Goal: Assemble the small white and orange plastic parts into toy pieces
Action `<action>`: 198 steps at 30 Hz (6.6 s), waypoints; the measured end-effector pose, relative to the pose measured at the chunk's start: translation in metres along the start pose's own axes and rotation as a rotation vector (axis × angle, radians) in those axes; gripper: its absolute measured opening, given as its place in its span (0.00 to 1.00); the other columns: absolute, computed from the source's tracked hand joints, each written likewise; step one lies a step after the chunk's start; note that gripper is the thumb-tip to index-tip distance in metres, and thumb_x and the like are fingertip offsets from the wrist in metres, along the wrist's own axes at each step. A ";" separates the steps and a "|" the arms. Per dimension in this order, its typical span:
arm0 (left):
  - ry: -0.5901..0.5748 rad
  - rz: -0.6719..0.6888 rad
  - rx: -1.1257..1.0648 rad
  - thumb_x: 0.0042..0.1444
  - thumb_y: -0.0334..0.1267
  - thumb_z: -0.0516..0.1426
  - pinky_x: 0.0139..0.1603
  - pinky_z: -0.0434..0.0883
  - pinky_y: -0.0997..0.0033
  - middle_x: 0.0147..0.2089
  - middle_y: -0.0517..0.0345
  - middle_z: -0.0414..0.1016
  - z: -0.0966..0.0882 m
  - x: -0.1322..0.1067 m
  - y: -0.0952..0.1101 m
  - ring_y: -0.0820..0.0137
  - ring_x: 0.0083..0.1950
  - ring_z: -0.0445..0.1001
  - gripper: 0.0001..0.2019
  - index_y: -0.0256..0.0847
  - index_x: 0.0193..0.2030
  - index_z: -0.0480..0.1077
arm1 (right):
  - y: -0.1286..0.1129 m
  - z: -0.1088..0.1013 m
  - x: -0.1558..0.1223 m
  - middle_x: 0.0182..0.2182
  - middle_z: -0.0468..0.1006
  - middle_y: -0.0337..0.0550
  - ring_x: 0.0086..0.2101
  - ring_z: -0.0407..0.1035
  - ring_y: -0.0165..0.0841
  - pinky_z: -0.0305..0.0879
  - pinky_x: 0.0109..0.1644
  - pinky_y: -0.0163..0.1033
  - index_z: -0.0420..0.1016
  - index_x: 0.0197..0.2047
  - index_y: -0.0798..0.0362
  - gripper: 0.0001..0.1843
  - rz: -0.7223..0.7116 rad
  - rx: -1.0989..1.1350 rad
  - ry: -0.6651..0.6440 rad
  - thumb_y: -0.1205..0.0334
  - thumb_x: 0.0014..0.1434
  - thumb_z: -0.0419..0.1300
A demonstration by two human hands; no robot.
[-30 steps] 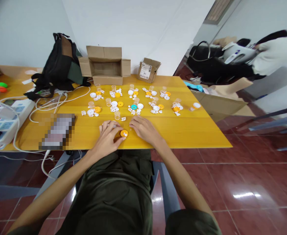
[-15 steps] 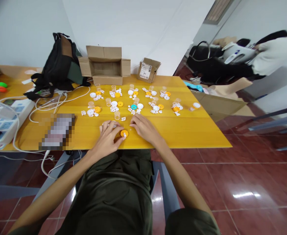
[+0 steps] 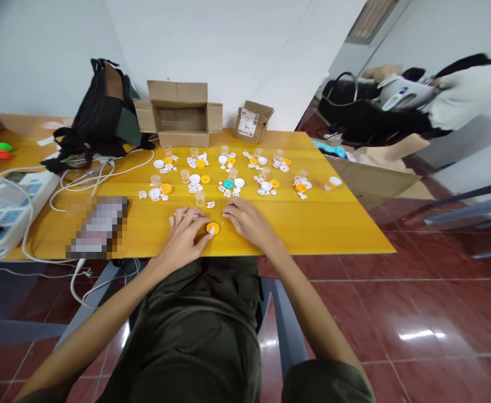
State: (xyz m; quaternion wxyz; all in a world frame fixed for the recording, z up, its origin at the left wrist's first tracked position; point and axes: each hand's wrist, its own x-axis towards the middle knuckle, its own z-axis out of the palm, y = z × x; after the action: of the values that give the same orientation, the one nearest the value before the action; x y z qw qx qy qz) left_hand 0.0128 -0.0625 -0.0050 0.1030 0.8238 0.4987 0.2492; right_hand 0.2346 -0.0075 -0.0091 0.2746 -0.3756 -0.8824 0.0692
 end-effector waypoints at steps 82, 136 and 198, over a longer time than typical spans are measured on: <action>-0.012 0.010 -0.028 0.66 0.37 0.58 0.59 0.63 0.49 0.57 0.48 0.71 0.004 0.000 -0.003 0.52 0.60 0.60 0.10 0.47 0.51 0.77 | -0.039 -0.006 -0.005 0.35 0.76 0.46 0.38 0.73 0.40 0.72 0.42 0.44 0.80 0.41 0.47 0.14 -0.014 -0.030 -0.067 0.66 0.72 0.53; -0.012 0.020 0.004 0.67 0.39 0.57 0.58 0.66 0.48 0.56 0.46 0.71 0.003 0.002 0.001 0.52 0.60 0.62 0.07 0.44 0.47 0.76 | -0.037 -0.006 -0.011 0.37 0.79 0.47 0.38 0.72 0.38 0.71 0.41 0.42 0.79 0.45 0.49 0.16 -0.259 -0.315 -0.039 0.68 0.73 0.50; -0.015 0.023 0.005 0.66 0.38 0.58 0.58 0.64 0.49 0.57 0.47 0.70 0.005 0.000 -0.001 0.52 0.60 0.60 0.06 0.44 0.47 0.75 | -0.035 -0.025 0.017 0.38 0.78 0.47 0.38 0.74 0.38 0.69 0.41 0.41 0.77 0.40 0.52 0.10 -0.131 -0.080 -0.310 0.66 0.68 0.54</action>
State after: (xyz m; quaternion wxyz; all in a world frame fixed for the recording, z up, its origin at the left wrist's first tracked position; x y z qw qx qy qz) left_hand 0.0146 -0.0611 -0.0099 0.1017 0.8315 0.4891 0.2430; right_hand 0.2159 -0.0226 0.0306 0.1242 -0.3126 -0.9389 0.0730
